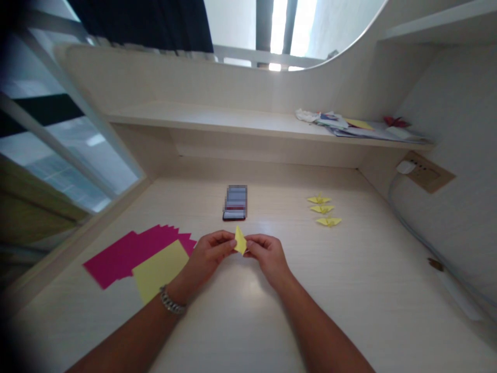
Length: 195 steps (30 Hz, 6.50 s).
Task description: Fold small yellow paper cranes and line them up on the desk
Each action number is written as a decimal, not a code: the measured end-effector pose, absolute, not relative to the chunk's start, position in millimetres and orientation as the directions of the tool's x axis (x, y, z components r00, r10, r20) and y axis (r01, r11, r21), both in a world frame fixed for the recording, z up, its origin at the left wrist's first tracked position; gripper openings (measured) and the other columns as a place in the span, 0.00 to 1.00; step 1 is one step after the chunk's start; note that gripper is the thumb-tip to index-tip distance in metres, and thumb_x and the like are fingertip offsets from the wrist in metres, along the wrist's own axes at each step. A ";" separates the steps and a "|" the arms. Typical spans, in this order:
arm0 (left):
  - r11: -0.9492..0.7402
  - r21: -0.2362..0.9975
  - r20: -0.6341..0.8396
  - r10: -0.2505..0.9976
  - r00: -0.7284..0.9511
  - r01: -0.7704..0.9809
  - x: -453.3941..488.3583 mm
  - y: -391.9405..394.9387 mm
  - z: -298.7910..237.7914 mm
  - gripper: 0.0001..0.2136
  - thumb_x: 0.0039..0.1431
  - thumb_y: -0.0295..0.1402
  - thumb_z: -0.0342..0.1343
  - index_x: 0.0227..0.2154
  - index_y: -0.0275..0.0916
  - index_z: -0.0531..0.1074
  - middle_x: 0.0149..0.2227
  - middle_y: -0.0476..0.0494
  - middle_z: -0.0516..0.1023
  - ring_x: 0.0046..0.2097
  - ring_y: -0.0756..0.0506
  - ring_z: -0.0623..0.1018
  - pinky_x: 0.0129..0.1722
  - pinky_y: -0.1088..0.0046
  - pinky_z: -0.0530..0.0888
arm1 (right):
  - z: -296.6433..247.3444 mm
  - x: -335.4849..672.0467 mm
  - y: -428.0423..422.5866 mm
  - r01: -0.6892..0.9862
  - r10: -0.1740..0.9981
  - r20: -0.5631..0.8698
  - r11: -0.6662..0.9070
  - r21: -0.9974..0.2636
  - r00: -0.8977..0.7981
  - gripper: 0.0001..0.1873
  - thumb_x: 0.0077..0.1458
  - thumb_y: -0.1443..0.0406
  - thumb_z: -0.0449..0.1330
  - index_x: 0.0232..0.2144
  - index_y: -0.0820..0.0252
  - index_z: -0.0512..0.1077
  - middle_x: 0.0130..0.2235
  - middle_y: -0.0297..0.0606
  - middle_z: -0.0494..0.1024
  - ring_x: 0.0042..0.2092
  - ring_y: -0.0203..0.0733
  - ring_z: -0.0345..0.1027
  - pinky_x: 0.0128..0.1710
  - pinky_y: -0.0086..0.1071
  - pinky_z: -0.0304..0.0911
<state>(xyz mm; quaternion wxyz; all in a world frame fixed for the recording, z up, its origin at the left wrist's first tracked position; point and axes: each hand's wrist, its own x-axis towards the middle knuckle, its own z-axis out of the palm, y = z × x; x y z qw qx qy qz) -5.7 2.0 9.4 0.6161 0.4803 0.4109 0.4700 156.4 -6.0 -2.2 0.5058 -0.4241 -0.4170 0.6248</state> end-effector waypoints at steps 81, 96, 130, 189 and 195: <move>-0.033 0.991 0.040 0.998 0.052 -0.129 3.7 -1.7 4.2 0.15 0.49 0.30 0.63 0.39 0.37 0.68 0.29 0.49 0.77 0.32 0.50 0.77 0.33 0.76 0.72 | -6.9 149.9 -7.7 -0.153 0.992 -0.031 -0.050 -0.987 -0.123 0.14 0.42 0.65 0.66 0.32 0.59 0.67 0.24 0.30 0.73 0.27 0.34 0.67 0.28 0.27 0.61; 0.006 0.993 0.006 0.994 0.106 -0.114 3.0 -2.1 3.3 0.16 0.47 0.30 0.63 0.39 0.36 0.68 0.26 0.48 0.78 0.28 0.48 0.77 0.31 0.73 0.73 | -4.8 154.6 -4.5 -0.153 0.981 -0.066 -0.095 -0.984 -0.183 0.17 0.41 0.64 0.67 0.34 0.59 0.67 0.21 0.29 0.73 0.22 0.34 0.66 0.25 0.28 0.61; 0.014 0.992 -0.007 0.998 0.060 -0.127 4.7 -0.9 4.4 0.14 0.45 0.32 0.65 0.35 0.35 0.71 0.32 0.44 0.80 0.33 0.47 0.79 0.37 0.69 0.78 | -6.6 155.5 -5.6 -0.048 0.998 0.069 0.068 -0.997 -0.009 0.16 0.46 0.62 0.64 0.39 0.59 0.75 0.30 0.37 0.77 0.30 0.38 0.70 0.33 0.34 0.67; 0.005 0.994 0.008 0.994 0.112 -0.113 4.4 -2.5 -1.8 0.12 0.47 0.27 0.63 0.32 0.38 0.65 0.25 0.52 0.76 0.28 0.51 0.77 0.29 0.78 0.73 | -6.4 155.5 -0.5 -0.241 0.992 -0.118 -0.127 -0.962 -0.054 0.14 0.33 0.67 0.69 0.22 0.60 0.67 0.22 0.29 0.72 0.24 0.32 0.64 0.26 0.27 0.61; 0.011 0.995 -0.005 0.997 0.071 -0.095 5.9 -5.9 7.9 0.14 0.46 0.28 0.64 0.33 0.38 0.64 0.23 0.52 0.77 0.26 0.50 0.78 0.27 0.78 0.73 | -5.6 153.1 -2.2 -0.298 0.992 -0.122 -0.129 -0.946 -0.040 0.16 0.34 0.65 0.70 0.23 0.59 0.65 0.21 0.26 0.69 0.23 0.31 0.62 0.25 0.27 0.60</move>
